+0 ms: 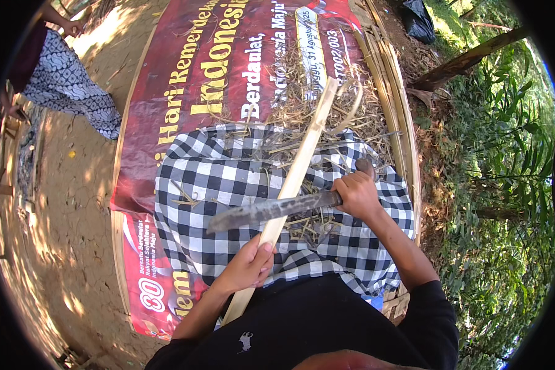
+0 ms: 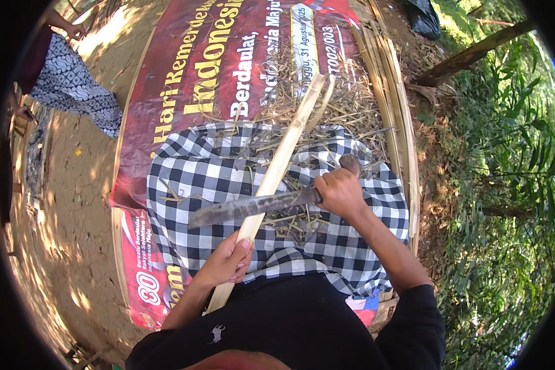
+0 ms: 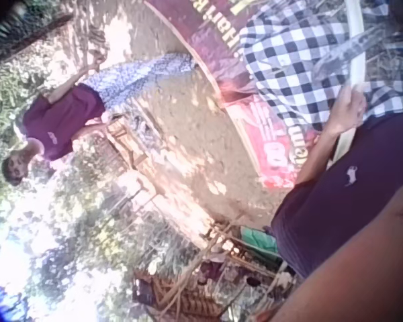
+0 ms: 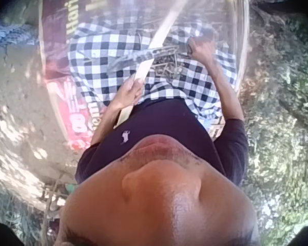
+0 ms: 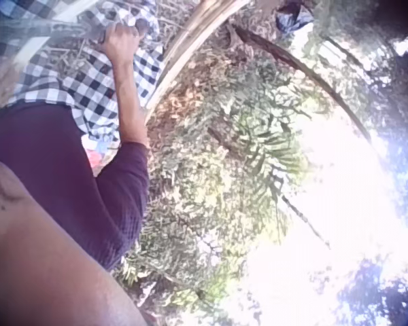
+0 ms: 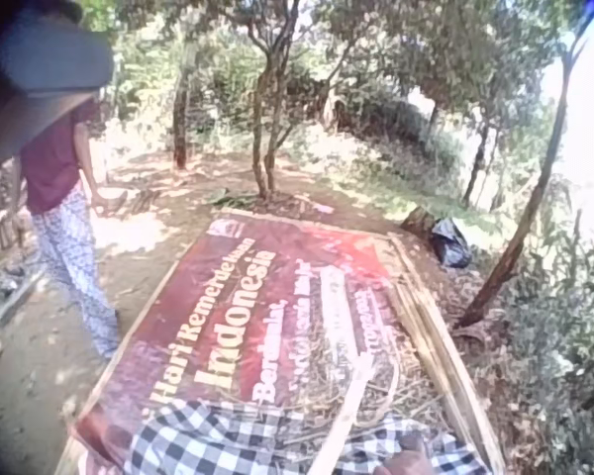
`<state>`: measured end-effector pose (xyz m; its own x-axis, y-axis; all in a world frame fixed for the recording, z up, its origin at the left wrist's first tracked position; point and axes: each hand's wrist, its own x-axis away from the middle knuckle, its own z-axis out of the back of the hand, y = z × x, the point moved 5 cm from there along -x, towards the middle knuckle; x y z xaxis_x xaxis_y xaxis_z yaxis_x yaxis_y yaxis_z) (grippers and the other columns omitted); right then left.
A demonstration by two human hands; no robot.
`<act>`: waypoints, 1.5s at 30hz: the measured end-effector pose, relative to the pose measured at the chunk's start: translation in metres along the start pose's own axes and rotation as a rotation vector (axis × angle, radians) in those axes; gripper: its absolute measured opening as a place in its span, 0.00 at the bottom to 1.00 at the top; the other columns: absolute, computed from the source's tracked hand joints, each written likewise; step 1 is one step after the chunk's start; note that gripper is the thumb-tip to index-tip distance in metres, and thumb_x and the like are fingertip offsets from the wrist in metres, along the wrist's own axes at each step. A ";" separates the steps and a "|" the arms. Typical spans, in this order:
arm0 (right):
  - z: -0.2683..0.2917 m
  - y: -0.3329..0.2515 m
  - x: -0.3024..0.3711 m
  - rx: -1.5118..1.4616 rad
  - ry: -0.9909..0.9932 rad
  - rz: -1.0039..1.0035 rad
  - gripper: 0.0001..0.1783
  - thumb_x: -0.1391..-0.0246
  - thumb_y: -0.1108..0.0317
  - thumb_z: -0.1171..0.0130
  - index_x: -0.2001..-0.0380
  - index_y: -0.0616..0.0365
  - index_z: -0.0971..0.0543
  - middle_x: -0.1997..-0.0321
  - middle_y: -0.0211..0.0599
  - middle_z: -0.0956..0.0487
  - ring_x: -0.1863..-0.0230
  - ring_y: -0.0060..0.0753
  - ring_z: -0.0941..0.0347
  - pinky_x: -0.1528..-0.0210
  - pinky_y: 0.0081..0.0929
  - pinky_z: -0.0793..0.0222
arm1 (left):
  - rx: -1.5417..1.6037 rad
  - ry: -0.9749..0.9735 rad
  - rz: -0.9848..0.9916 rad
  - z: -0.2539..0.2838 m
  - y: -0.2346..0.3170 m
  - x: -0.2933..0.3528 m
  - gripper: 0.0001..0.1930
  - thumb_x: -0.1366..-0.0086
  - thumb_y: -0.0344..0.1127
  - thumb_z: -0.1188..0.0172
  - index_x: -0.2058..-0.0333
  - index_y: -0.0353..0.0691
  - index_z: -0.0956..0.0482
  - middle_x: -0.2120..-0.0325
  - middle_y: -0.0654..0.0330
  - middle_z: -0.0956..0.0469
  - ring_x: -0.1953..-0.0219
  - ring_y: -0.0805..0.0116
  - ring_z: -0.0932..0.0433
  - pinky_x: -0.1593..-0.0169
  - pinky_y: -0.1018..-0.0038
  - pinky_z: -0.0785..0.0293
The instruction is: The person shaves a strip of bamboo with a machete, removing thin layers of wood while sitting on a low platform.
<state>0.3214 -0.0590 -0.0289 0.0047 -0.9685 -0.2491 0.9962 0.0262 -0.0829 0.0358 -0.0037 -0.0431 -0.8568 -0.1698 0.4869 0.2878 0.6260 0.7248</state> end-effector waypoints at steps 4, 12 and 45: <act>-0.015 0.147 0.035 0.117 -0.031 -0.781 0.13 0.55 0.62 0.32 0.74 0.62 0.18 0.75 0.50 0.18 0.71 0.55 0.19 0.65 0.49 0.23 | 0.019 -0.036 0.066 -0.013 -0.004 0.016 0.14 0.21 0.44 0.61 0.57 0.37 0.36 0.82 0.68 0.41 0.89 0.82 0.43 0.85 0.81 0.40; 0.002 0.124 0.055 -0.108 -0.015 -1.041 0.13 0.54 0.61 0.34 0.71 0.61 0.16 0.73 0.54 0.18 0.67 0.59 0.20 0.61 0.49 0.25 | 0.058 0.037 0.051 0.007 -0.006 0.010 0.14 0.20 0.42 0.65 0.55 0.37 0.36 0.80 0.67 0.38 0.89 0.81 0.41 0.85 0.80 0.39; 0.018 -0.041 0.040 -0.769 0.136 -0.914 0.23 0.49 0.61 0.31 0.83 0.71 0.27 0.88 0.43 0.30 0.85 0.31 0.41 0.78 0.37 0.42 | -0.238 0.203 -0.138 0.006 0.060 -0.096 0.17 0.23 0.39 0.52 0.46 0.32 0.30 0.59 0.59 0.22 0.70 0.76 0.22 0.69 0.78 0.20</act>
<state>0.2818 -0.1030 -0.0184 -0.7318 -0.6732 0.1059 0.3135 -0.4705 -0.8248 0.1330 0.0546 -0.0492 -0.7989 -0.4035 0.4461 0.2873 0.3956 0.8723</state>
